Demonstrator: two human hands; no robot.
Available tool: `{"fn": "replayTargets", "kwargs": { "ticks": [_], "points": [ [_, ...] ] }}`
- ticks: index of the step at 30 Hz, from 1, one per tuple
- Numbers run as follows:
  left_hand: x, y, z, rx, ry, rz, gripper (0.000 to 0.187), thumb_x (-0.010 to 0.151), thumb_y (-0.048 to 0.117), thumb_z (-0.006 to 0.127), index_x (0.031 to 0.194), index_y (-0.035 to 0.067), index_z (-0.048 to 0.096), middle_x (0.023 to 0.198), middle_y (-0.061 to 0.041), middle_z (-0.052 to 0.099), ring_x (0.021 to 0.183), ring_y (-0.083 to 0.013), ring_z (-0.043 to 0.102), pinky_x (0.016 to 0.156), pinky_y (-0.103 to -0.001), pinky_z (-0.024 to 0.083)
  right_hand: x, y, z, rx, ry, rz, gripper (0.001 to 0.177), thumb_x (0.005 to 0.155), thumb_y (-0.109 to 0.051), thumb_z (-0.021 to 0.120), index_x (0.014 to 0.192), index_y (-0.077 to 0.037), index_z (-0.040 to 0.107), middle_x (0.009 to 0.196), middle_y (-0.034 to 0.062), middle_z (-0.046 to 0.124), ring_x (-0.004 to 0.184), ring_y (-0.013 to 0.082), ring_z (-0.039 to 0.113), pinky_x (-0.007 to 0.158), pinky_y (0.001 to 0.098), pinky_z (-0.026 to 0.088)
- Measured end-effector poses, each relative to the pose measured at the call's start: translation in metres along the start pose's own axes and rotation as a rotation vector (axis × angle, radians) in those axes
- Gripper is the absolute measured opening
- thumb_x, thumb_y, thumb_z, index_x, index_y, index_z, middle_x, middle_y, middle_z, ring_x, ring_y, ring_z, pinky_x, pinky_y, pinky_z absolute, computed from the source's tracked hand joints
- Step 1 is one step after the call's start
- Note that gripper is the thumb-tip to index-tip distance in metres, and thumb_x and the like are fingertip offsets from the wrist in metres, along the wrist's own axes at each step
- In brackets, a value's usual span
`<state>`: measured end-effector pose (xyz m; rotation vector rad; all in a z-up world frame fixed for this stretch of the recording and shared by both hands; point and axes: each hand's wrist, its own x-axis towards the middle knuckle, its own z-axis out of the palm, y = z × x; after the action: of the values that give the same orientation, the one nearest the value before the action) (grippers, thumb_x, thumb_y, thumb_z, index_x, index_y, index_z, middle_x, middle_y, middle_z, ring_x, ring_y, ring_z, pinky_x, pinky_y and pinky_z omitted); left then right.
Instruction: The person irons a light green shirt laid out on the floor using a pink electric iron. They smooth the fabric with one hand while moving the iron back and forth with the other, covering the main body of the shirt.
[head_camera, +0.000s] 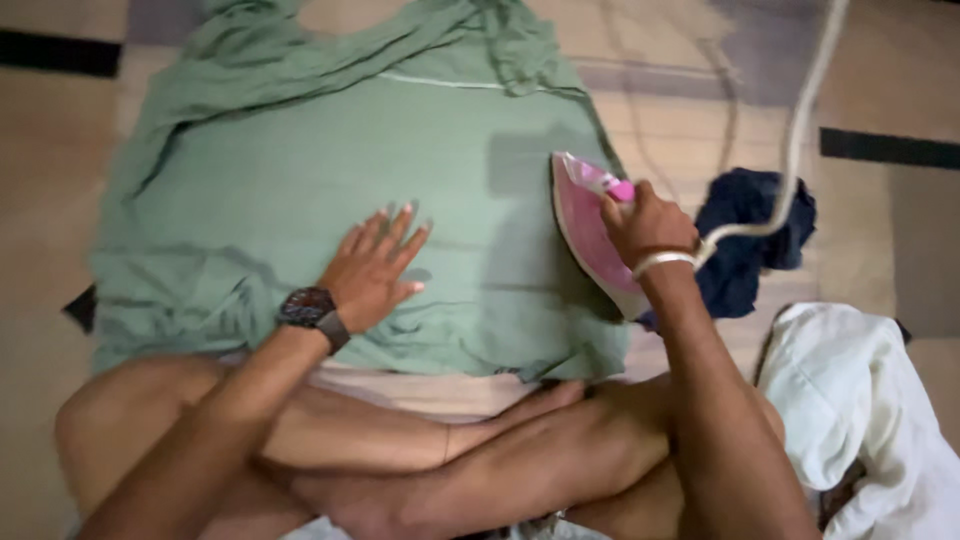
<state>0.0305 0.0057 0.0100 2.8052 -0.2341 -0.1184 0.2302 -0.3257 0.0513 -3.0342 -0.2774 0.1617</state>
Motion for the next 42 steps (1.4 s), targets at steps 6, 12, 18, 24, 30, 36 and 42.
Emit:
{"fn": "replayTargets", "kwargs": {
  "ticks": [6, 12, 18, 24, 30, 36, 42],
  "points": [
    [-0.055, -0.025, -0.063, -0.029, 0.283, -0.140, 0.079, 0.094, 0.032, 0.067, 0.160, 0.010, 0.032, 0.166, -0.021, 0.027, 0.148, -0.0467, 0.030, 0.115, -0.060, 0.031, -0.024, -0.037, 0.000, -0.055, -0.040, -0.146, 0.052, 0.094, -0.056, 0.061, 0.110, -0.007, 0.070, 0.091, 0.0303, 0.072, 0.088, 0.0517, 0.069, 0.079, 0.0600, 0.054],
    [-0.047, -0.055, -0.007, -0.121, 0.215, -0.402, 0.077, 0.088, 0.027, 0.068, 0.154, 0.007, 0.036, 0.162, -0.023, 0.030, 0.145, -0.0462, 0.033, 0.113, -0.060, 0.030, -0.022, -0.138, 0.004, 0.032, -0.232, -0.245, 0.057, 0.092, -0.056, 0.059, 0.113, -0.003, 0.068, 0.086, 0.0267, 0.074, 0.087, 0.0478, 0.070, 0.083, 0.0557, 0.054],
    [-0.022, -0.087, 0.015, 0.029, 0.329, -0.530, 0.066, 0.088, 0.014, 0.060, 0.149, -0.002, 0.040, 0.155, -0.029, 0.041, 0.142, -0.0467, 0.040, 0.113, -0.059, 0.033, -0.020, -0.270, 0.024, 0.013, -0.143, -0.396, 0.057, 0.093, -0.056, 0.061, 0.108, -0.002, 0.070, 0.094, 0.0288, 0.072, 0.092, 0.0483, 0.068, 0.083, 0.0557, 0.052],
    [-0.028, -0.124, -0.014, -0.110, 0.423, -0.721, 0.074, 0.083, 0.011, 0.061, 0.150, -0.006, 0.037, 0.149, -0.030, 0.045, 0.137, -0.0479, 0.043, 0.109, -0.059, 0.035, -0.007, -0.381, 0.053, 0.022, -0.004, -0.484, 0.056, 0.091, -0.059, 0.066, 0.098, -0.004, 0.072, 0.091, 0.0272, 0.072, 0.088, 0.0473, 0.068, 0.078, 0.0549, 0.053],
    [-0.044, -0.171, -0.017, -0.076, 0.620, -0.853, 0.078, 0.076, 0.007, 0.067, 0.149, -0.002, 0.040, 0.144, -0.027, 0.052, 0.132, -0.0498, 0.047, 0.106, -0.061, 0.038, -0.018, -0.433, 0.055, 0.035, -0.027, -0.665, 0.051, 0.089, -0.058, 0.071, 0.093, -0.007, 0.072, 0.087, 0.0231, 0.073, 0.083, 0.0440, 0.070, 0.073, 0.0537, 0.054],
    [-0.064, -0.184, -0.021, -0.196, 0.678, -0.760, 0.069, 0.084, 0.007, 0.070, 0.150, 0.008, 0.048, 0.139, -0.016, 0.062, 0.131, -0.0433, 0.054, 0.107, -0.055, 0.043, -0.049, -0.429, 0.045, 0.012, -0.195, -0.757, 0.058, 0.086, -0.067, 0.069, 0.097, -0.010, 0.071, 0.081, 0.0227, 0.072, 0.077, 0.0449, 0.070, 0.068, 0.0550, 0.054],
    [-0.063, -0.156, -0.026, -0.300, 0.742, -0.444, 0.060, 0.094, 0.000, 0.059, 0.153, 0.004, 0.048, 0.142, -0.019, 0.061, 0.131, -0.0403, 0.055, 0.111, -0.047, 0.043, -0.082, -0.381, 0.031, -0.042, -0.295, -0.702, 0.059, 0.085, -0.065, 0.064, 0.113, -0.014, 0.072, 0.088, 0.0205, 0.074, 0.079, 0.0404, 0.072, 0.071, 0.0512, 0.057]
  ]
}}
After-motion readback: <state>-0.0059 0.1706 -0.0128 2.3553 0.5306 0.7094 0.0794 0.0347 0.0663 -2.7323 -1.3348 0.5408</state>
